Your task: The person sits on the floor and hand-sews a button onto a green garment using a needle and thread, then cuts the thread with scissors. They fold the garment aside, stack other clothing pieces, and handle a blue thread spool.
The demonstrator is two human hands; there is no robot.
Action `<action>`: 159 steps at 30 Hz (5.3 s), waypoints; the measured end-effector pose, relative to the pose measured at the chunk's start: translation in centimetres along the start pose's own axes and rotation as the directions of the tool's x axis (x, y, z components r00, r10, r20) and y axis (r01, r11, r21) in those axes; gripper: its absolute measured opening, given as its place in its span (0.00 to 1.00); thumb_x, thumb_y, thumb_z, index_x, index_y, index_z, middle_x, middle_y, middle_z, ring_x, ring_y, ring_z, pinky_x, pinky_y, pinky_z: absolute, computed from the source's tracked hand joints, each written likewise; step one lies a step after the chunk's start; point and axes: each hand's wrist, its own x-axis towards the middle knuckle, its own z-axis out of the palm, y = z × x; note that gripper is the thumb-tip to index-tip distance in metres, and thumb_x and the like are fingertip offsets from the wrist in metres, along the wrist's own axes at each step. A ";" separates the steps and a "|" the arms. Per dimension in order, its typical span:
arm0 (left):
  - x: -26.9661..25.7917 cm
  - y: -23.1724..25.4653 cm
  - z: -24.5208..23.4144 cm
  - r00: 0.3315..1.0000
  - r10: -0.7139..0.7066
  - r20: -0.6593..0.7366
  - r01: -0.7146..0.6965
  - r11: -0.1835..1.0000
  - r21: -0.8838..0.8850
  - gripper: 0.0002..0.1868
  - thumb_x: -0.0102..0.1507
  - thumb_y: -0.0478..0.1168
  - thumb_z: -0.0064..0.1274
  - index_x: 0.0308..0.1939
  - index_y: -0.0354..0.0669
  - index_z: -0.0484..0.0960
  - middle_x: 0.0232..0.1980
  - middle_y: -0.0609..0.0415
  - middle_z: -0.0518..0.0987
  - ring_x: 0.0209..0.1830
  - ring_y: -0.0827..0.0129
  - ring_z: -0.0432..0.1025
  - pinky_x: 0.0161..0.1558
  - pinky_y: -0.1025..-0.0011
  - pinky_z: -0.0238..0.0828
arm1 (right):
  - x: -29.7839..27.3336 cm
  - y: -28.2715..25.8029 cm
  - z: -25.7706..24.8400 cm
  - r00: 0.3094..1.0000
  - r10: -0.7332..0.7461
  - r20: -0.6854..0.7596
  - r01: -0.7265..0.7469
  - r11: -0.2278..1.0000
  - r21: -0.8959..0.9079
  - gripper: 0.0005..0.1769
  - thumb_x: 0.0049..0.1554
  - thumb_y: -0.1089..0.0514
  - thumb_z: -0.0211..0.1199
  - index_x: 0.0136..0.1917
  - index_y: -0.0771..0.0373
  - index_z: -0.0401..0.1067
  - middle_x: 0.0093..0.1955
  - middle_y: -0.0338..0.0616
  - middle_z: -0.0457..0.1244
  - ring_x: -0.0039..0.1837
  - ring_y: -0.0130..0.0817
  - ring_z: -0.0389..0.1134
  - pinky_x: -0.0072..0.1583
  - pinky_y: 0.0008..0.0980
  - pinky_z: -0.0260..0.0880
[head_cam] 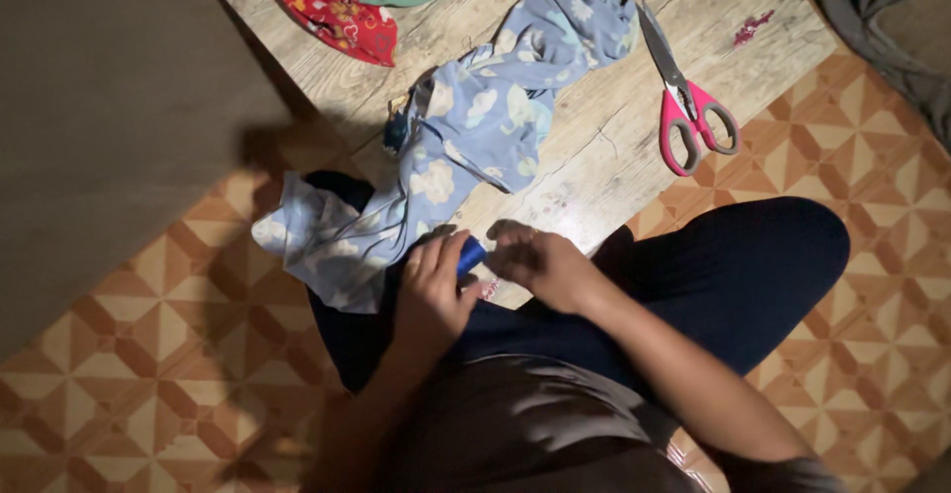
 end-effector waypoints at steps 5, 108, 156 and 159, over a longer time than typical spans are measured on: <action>1.0 -1.1 2.9 0.979 -0.160 0.127 0.195 0.918 -0.346 0.27 0.56 0.32 0.67 0.58 0.39 0.78 0.55 0.47 0.82 0.55 0.57 0.78 0.56 0.64 0.74 | -2.7 2.3 1.0 0.993 0.042 -0.114 -0.010 0.963 0.269 0.27 0.59 0.65 0.65 0.70 0.67 0.67 0.49 0.39 0.67 0.50 0.23 0.66 0.54 0.24 0.69; 9.1 2.1 6.8 0.976 -0.130 -0.174 -0.017 0.752 -0.659 0.09 0.65 0.30 0.61 0.50 0.38 0.87 0.50 0.52 0.83 0.52 0.70 0.73 0.56 0.72 0.70 | 2.4 -1.3 -5.9 0.940 -0.288 -0.183 0.339 0.849 0.405 0.07 0.67 0.60 0.60 0.49 0.66 0.72 0.41 0.32 0.64 0.43 0.17 0.61 0.47 0.21 0.63; 5.9 5.0 4.0 0.931 -0.305 0.201 0.305 0.346 -0.887 0.06 0.68 0.29 0.55 0.48 0.31 0.83 0.41 0.56 0.84 0.39 0.80 0.74 0.43 0.81 0.71 | -4.1 -10.1 -1.6 0.449 -0.689 -0.569 0.561 0.713 -0.420 0.02 0.59 0.71 0.65 0.47 0.72 0.75 0.49 0.52 0.69 0.50 0.35 0.72 0.52 0.29 0.72; 5.8 5.4 3.6 0.944 -0.275 0.180 0.269 0.333 -0.904 0.06 0.69 0.28 0.52 0.48 0.32 0.82 0.42 0.55 0.84 0.41 0.79 0.76 0.45 0.80 0.73 | -4.6 -11.0 -1.4 0.414 -0.726 -0.549 0.524 0.683 -0.509 0.02 0.58 0.72 0.66 0.46 0.72 0.75 0.50 0.54 0.69 0.50 0.37 0.73 0.52 0.30 0.73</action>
